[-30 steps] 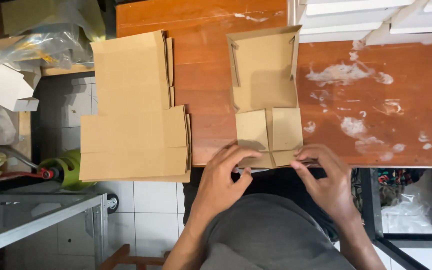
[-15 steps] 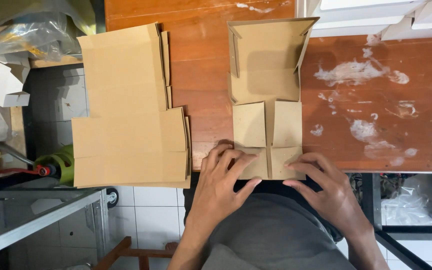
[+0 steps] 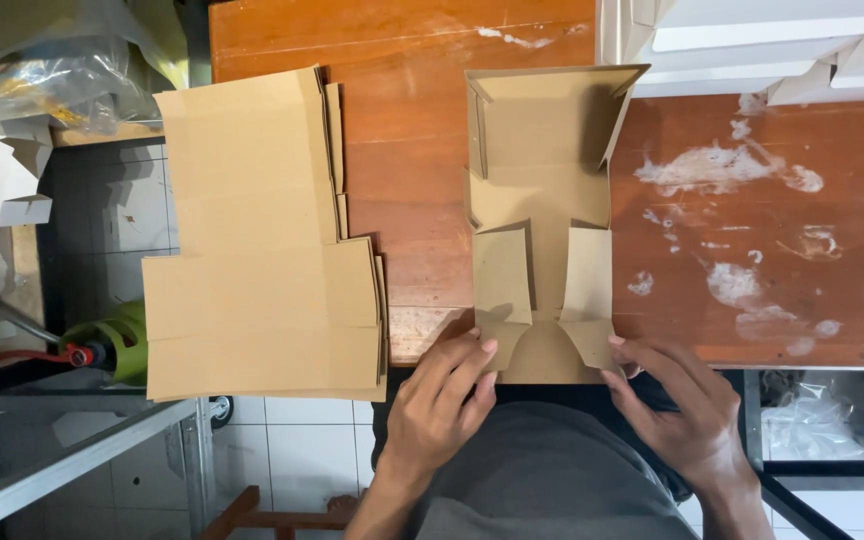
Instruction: The person folds flat cardboard sheets into small rectangular boxes by hand, creasing edges and tucking flaps to form the structure. They handle multiple pre-cut cardboard pieces, assembling each box individually and stacking the finished units on a nearby counter.
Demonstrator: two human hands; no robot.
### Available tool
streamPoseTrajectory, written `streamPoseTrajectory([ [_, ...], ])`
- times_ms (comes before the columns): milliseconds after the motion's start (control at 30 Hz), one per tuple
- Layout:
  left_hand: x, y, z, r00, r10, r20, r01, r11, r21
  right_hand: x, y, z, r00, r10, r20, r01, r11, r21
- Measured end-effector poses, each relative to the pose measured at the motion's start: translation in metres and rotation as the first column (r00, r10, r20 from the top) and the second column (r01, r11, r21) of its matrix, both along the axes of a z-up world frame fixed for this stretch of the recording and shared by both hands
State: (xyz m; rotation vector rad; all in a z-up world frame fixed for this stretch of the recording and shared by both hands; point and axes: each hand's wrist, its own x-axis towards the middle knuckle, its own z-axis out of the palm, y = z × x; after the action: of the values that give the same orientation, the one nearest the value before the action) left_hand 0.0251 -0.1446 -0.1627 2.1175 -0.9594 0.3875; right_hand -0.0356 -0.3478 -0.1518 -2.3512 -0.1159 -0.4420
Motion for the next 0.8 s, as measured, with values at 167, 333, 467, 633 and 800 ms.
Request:
streamPoseTrajectory([
  [167, -0.004, 0.003, -0.009, 0.992, 0.115, -0.047, -0.119, 0.988, -0.102, -0.017, -0.009, -0.034, 0.982, -0.083, 0.172, 0.095, 0.993, -0.065],
  [333, -0.003, 0.002, -0.008, 0.952, 0.241, -0.188, -0.271, 0.95, -0.154, -0.021, -0.01, -0.043, 0.966, -0.151, 0.212, 0.171, 0.982, -0.077],
  [467, 0.001, -0.003, 0.003, 0.886, 0.26, -0.383, -0.315, 0.945, -0.087, -0.018, -0.005, -0.036, 0.977, -0.147, 0.155, 0.154, 0.987, -0.033],
  [633, 0.011, -0.01, 0.021, 0.838, 0.339, -0.428, -0.368, 0.93, 0.015, -0.022, -0.009, -0.046, 0.983, -0.111, 0.143, 0.111, 0.994, 0.009],
  [800, 0.02, -0.013, 0.028, 0.863, 0.306, -0.403, -0.286, 0.952, 0.11, -0.028, -0.008, -0.053, 0.967, -0.239, 0.091, 0.231, 0.969, 0.09],
])
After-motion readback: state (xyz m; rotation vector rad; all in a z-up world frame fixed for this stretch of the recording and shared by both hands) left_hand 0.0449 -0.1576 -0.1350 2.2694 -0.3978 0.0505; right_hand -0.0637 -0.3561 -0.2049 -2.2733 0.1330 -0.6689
